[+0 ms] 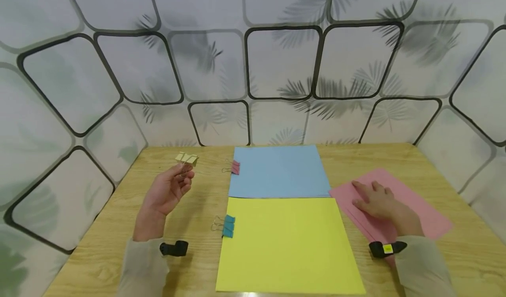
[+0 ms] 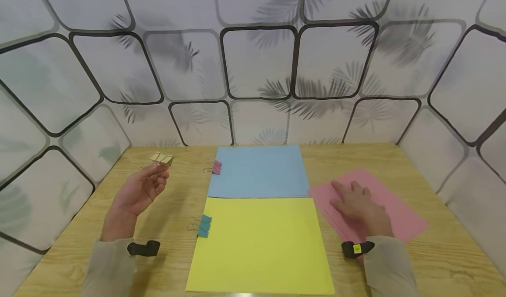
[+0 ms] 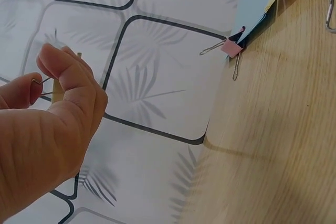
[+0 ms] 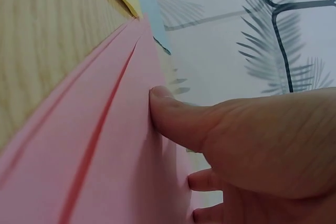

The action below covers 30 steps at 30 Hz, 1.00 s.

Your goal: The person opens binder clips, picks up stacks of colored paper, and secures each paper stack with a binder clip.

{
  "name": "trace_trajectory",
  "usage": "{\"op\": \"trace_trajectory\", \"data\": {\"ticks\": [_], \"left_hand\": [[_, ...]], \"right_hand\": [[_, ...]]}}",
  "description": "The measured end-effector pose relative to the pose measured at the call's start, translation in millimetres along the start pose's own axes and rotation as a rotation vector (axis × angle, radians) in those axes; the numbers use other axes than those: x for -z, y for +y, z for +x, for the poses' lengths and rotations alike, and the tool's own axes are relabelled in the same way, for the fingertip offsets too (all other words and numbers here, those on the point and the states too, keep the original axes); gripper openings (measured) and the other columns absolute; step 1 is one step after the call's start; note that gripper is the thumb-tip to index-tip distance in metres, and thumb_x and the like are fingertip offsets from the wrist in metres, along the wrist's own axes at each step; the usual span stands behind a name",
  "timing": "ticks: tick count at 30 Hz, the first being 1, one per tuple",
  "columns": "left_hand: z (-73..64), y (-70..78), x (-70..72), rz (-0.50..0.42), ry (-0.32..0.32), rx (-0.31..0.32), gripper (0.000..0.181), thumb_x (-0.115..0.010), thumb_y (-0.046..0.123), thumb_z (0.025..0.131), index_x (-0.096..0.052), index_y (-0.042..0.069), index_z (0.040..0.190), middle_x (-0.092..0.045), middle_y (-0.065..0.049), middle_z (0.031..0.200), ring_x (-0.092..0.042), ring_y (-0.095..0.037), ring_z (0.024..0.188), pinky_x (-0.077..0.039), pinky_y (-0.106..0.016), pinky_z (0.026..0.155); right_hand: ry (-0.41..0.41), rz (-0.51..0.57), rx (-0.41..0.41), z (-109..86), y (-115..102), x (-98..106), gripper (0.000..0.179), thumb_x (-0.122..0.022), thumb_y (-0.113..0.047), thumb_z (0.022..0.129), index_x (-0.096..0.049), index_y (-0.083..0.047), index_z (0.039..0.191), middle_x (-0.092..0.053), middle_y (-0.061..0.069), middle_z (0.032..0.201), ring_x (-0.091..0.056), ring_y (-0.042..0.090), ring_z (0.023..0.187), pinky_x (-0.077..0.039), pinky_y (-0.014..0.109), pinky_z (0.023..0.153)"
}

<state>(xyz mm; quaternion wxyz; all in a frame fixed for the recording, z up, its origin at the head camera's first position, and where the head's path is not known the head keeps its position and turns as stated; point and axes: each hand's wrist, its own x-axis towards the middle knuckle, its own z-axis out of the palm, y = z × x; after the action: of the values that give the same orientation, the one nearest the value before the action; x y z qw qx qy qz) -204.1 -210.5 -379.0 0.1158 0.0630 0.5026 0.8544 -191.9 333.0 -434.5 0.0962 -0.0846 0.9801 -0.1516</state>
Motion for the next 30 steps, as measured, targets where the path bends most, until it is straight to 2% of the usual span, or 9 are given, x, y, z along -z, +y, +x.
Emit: {"op": "trace_trajectory", "data": {"ticks": [4,10,18,24,27,30], "left_hand": [[-0.4,-0.2,1.2,-0.003,-0.014,0.003,0.03,-0.039,0.021,0.109,-0.065,0.007,0.105,-0.066,-0.003,0.089,-0.062,-0.006,0.073,-0.054,-0.016,0.068],[-1.1,-0.4,-0.6,0.028,0.004,0.023,0.028,-0.041,0.023,0.109,-0.064,0.007,0.107,-0.065,-0.003,0.091,-0.061,-0.006,0.073,-0.053,-0.016,0.068],[-2.5,0.1,-2.6,0.05,0.044,0.035,0.025,-0.044,0.024,0.108,-0.064,0.007,0.107,-0.066,-0.003,0.091,-0.06,-0.006,0.073,-0.053,-0.016,0.068],[-3.5,0.5,-1.5,0.029,0.022,0.021,0.028,-0.041,0.022,0.109,-0.064,0.007,0.105,-0.066,-0.003,0.09,-0.06,-0.006,0.072,-0.053,-0.016,0.067],[-3.2,0.5,-1.4,0.028,0.004,0.017,0.028,-0.041,0.022,0.109,-0.064,0.007,0.105,-0.066,-0.003,0.09,-0.06,-0.006,0.073,-0.053,-0.016,0.068],[-3.2,0.5,-1.3,0.033,0.01,0.018,0.027,-0.041,0.022,0.109,-0.064,0.007,0.105,-0.065,-0.003,0.09,-0.06,-0.006,0.073,-0.053,-0.016,0.068]], "right_hand": [[0.034,-0.036,0.045,-0.7,0.1,0.6,0.057,-0.06,-0.027,0.099,-0.039,0.007,0.14,-0.03,0.052,0.134,-0.026,0.072,0.122,-0.026,0.08,0.095],[0.057,0.013,0.051,-1.7,0.0,2.2,0.05,-0.064,-0.024,0.096,-0.045,0.006,0.132,-0.039,0.047,0.132,-0.031,0.067,0.121,-0.028,0.076,0.094],[0.067,0.028,0.048,0.6,-0.9,1.2,0.045,-0.065,-0.023,0.095,-0.047,0.005,0.126,-0.041,0.044,0.129,-0.035,0.064,0.118,-0.03,0.073,0.092],[0.068,0.033,0.052,1.8,-1.3,1.2,0.046,-0.064,-0.024,0.096,-0.047,0.006,0.126,-0.041,0.043,0.129,-0.035,0.063,0.117,-0.03,0.073,0.092],[0.055,0.043,0.025,1.1,-1.6,1.8,0.048,-0.064,-0.025,0.096,-0.046,0.006,0.129,-0.039,0.044,0.131,-0.033,0.065,0.118,-0.03,0.073,0.093],[0.016,0.063,-0.044,0.8,-2.4,2.9,0.054,-0.061,-0.029,0.098,-0.042,0.006,0.134,-0.034,0.045,0.135,-0.032,0.067,0.119,-0.03,0.074,0.093]]}}
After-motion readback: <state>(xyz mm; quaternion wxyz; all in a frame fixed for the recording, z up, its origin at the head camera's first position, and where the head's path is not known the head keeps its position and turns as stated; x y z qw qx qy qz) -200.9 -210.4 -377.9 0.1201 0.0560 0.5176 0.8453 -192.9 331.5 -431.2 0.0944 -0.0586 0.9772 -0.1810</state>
